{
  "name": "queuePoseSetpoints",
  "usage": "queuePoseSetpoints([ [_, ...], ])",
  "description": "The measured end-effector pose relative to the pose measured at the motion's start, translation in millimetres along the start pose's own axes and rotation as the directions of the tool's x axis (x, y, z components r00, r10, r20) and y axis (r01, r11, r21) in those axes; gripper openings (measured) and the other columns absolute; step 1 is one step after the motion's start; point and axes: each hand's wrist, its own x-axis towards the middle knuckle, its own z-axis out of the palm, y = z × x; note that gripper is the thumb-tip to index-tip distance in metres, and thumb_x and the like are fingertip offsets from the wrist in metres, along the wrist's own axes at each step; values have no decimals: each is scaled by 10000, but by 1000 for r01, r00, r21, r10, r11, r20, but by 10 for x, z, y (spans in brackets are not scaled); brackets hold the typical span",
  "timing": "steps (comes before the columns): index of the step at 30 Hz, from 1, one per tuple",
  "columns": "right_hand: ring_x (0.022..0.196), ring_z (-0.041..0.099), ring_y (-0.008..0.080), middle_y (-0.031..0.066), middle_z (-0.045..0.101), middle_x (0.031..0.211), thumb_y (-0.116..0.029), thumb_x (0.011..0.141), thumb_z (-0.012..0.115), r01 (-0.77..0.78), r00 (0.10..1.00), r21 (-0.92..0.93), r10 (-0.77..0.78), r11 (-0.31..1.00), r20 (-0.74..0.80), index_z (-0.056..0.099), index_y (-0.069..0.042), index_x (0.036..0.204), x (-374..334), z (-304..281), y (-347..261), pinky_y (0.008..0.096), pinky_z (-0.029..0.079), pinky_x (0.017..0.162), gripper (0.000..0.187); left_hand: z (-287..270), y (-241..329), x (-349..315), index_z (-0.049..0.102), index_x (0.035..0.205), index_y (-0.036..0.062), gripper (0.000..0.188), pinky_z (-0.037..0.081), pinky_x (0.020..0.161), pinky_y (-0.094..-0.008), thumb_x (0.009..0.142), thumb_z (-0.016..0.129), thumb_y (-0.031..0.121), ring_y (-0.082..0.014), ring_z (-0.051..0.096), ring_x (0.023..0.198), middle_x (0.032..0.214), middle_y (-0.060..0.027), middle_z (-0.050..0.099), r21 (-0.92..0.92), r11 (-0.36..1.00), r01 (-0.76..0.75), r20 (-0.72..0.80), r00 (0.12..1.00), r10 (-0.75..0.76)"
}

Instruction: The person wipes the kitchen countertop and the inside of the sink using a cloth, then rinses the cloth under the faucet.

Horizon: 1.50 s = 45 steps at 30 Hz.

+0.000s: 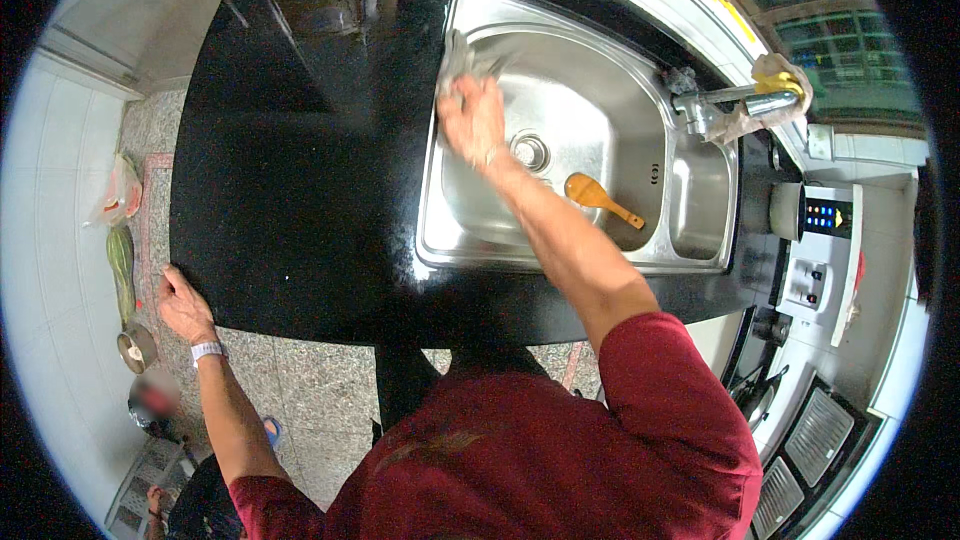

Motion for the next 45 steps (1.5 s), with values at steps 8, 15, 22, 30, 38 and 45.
queuePoseSetpoints([
  [8, 1096, 470, 370, 166, 560, 1112, -156, 734, 633, 318, 762, -169, -145, 933, 632, 703, -89, 907, -1346, -645, -510, 438, 448, 934, 198, 54, 37, 55, 700, 1077, 45, 633, 460, 830, -541, 961, 362, 568, -496, 617, 928, 1006, -278, 672, -22, 992, 123, 79, 990, -120],
  [15, 1140, 511, 384, 168, 577, 1209, -213, 797, 587, 152, 677, -317, 135, 936, 724, 739, -126, 993, -1406, -1151, -97, 465, 453, 986, 263, 229, -380, 242, 645, 1065, -73, 648, 451, 835, -548, 1004, 347, 499, -531, 585, 920, 1016, -345, 633, -53, 987, -150, 84, 984, 154],
  [22, 1020, 609, 330, 171, 660, 1020, -200, 792, 559, 169, 762, -624, 300, 763, 573, 714, -89, 843, -1748, -2394, 1173, 473, 405, 962, 198, 65, -427, -44, 614, 1191, -32, 585, 417, 969, -498, 960, 509, 495, -437, 520, 1128, 1203, -293, 577, 129, 988, -82, -28, 996, 86],
  [30, 1169, 543, 327, 141, 651, 1113, -170, 791, 604, 90, 824, -676, 326, 732, 463, 725, -148, 993, -2026, -3300, 1995, 476, 475, 941, 236, -519, -747, -1189, 530, 1267, -24, 480, 392, 980, -472, 932, 590, 315, -392, 495, 1122, 1234, -260, 527, -74, 952, -296, -163, 946, 281],
  [38, 846, 611, 270, 135, 619, 954, -131, 794, 690, -220, 947, -5, 215, 975, 239, 725, -49, 937, -1807, -3879, 1714, 339, 494, 806, 168, -857, 295, -2160, 630, 1068, -17, 173, 480, 836, -301, 935, 538, 45, -164, 586, 880, 976, -69, 645, -553, 829, -83, 83, 985, 154],
  [45, 955, 565, 190, 73, 596, 1023, 11, 754, 737, -44, 999, 320, 39, 946, 21, 720, -38, 931, -1663, -4065, 917, 297, 442, 867, 184, -710, 2194, -2664, 674, 1059, 54, 141, 513, 779, -262, 923, 640, 70, -135, 616, 852, 954, -40, 668, -806, 587, -78, 356, 728, 586],
])
